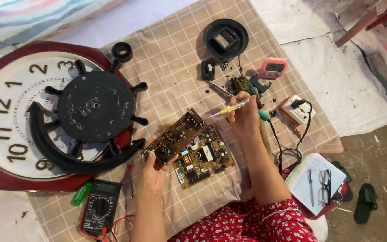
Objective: Testing and repairing a circuit board using a multimeter and other hand tools on a workbench.
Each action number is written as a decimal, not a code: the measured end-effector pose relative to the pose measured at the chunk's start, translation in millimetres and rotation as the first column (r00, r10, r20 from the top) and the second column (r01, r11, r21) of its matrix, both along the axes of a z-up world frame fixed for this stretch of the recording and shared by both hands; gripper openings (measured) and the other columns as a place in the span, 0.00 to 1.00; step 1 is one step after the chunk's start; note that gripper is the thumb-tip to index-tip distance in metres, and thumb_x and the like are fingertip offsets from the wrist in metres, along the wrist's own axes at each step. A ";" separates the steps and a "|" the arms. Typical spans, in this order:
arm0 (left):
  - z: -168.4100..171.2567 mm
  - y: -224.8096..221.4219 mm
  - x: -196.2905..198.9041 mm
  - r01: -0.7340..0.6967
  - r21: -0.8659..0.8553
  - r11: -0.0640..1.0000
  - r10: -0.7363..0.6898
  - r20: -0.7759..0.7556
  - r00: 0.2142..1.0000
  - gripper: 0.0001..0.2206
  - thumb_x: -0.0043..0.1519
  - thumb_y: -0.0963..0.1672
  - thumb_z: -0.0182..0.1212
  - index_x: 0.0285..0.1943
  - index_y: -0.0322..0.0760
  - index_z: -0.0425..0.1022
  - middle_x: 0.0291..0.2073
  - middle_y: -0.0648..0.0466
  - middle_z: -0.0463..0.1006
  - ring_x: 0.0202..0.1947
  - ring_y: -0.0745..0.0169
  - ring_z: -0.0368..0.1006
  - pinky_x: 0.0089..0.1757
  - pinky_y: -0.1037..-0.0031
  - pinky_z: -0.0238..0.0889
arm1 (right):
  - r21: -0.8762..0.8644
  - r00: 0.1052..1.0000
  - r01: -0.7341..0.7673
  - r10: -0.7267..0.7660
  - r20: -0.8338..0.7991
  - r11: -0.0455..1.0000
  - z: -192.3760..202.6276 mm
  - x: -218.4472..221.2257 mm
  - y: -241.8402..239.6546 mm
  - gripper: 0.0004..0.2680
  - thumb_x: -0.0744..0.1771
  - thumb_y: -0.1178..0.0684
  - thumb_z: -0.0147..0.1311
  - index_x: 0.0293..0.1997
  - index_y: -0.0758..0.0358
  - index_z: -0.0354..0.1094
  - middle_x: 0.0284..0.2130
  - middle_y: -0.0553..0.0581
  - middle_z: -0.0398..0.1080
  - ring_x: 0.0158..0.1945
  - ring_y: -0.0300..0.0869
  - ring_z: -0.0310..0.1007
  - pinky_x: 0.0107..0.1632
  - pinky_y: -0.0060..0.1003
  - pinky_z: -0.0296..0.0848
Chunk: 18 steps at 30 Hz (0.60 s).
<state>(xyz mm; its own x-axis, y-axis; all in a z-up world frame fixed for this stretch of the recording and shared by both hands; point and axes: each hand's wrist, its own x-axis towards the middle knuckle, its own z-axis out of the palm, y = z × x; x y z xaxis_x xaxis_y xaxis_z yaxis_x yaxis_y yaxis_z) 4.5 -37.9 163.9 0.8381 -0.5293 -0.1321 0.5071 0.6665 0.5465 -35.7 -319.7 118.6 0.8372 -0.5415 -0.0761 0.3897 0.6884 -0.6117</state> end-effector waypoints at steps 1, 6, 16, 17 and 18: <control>2.5 -0.8 -0.3 -0.009 0.008 1.000 0.009 0.019 1.000 0.21 0.56 0.45 0.51 0.58 0.39 0.57 0.38 0.42 0.73 0.27 0.54 0.74 0.42 0.49 0.65 | -0.059 1.000 -0.011 0.010 -0.021 0.998 -1.3 -0.6 1.5 0.15 0.64 0.36 0.34 0.40 0.57 0.55 0.29 0.62 0.62 0.19 0.40 0.65 0.17 0.26 0.64; -7.6 0.1 -0.7 -0.044 0.039 0.998 0.042 0.047 0.998 0.21 0.55 0.44 0.51 0.58 0.36 0.57 0.41 0.39 0.72 0.31 0.50 0.74 0.38 0.50 0.68 | -0.161 0.999 -0.038 0.032 -0.041 0.986 -8.2 -1.1 5.0 0.15 0.64 0.36 0.35 0.40 0.59 0.53 0.28 0.64 0.61 0.18 0.43 0.66 0.17 0.28 0.65; -17.5 2.9 -7.7 -0.094 0.051 0.994 0.090 0.081 0.993 0.22 0.55 0.43 0.51 0.59 0.33 0.55 0.44 0.36 0.69 0.36 0.44 0.72 0.39 0.45 0.65 | -0.210 0.995 -0.093 0.082 -0.059 0.973 -11.3 -3.4 11.7 0.14 0.64 0.39 0.37 0.39 0.61 0.53 0.29 0.65 0.63 0.19 0.43 0.67 0.18 0.30 0.66; -12.7 2.2 -6.8 -0.087 0.075 0.993 0.080 0.102 0.992 0.23 0.55 0.44 0.51 0.59 0.33 0.54 0.45 0.36 0.69 0.36 0.45 0.72 0.40 0.45 0.64 | -0.195 0.994 -0.109 0.102 -0.044 0.975 -11.7 -1.1 10.5 0.14 0.64 0.39 0.38 0.39 0.61 0.52 0.30 0.65 0.63 0.20 0.44 0.68 0.19 0.29 0.67; -17.8 2.0 -6.5 -0.096 0.078 0.992 0.088 0.100 0.991 0.23 0.55 0.44 0.51 0.59 0.33 0.54 0.45 0.36 0.69 0.36 0.45 0.72 0.40 0.45 0.64 | -0.192 0.993 -0.117 0.111 -0.045 0.974 -11.6 -0.1 9.9 0.14 0.64 0.39 0.38 0.39 0.61 0.52 0.30 0.65 0.63 0.20 0.44 0.68 0.19 0.29 0.67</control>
<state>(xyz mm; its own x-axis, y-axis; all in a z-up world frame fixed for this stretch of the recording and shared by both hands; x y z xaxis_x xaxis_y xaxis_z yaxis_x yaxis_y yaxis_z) -2.0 -35.9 146.1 0.8935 -0.4404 -0.0882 0.3882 0.6586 0.6447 -35.8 -309.8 107.0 0.8931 -0.4498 -0.0085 0.2920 0.5940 -0.7496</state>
